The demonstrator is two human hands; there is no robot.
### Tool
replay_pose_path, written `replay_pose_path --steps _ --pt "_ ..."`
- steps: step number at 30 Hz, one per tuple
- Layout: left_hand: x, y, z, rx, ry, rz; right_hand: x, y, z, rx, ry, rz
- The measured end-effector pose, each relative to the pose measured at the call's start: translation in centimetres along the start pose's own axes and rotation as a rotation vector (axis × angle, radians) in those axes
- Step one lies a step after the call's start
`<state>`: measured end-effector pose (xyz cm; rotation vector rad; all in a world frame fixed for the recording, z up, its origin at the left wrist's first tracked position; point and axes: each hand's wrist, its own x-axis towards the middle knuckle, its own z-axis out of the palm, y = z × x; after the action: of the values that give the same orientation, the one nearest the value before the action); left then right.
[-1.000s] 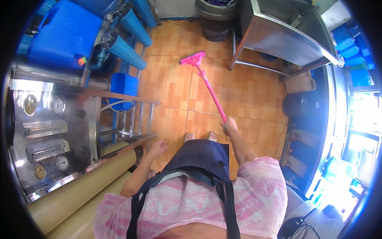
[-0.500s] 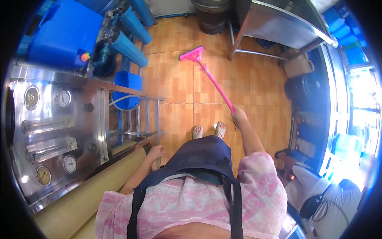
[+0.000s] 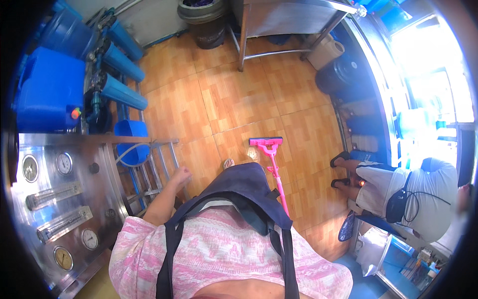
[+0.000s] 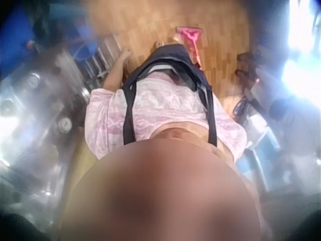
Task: The person scrubs a large blue water jug with a soapy sponge in a sink, rinses it thoroughly under running water, and places it on a nearby counter. They then mop the tiled floor with a pink squeegee mop and move a plastic jug to the sink area.
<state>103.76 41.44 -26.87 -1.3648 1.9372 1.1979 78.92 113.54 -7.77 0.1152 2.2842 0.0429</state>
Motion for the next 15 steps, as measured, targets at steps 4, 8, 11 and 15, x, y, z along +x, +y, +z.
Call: replay_pose_path --steps 4,8,11,15 --pt "1.3 0.8 1.0 0.031 -0.009 0.058 1.2 -5.2 2.1 0.141 0.079 -0.039" --pt "1.5 2.4 0.8 0.115 0.007 0.065 8.0 -13.6 1.7 0.315 0.178 -0.152" --pt "0.4 3.9 0.5 0.008 -0.002 -0.037 18.2 -22.8 -1.6 0.388 0.174 -0.074" --pt "-1.8 5.0 1.5 -0.074 0.075 -0.049 31.8 -36.8 -7.9 0.513 0.121 -0.210"
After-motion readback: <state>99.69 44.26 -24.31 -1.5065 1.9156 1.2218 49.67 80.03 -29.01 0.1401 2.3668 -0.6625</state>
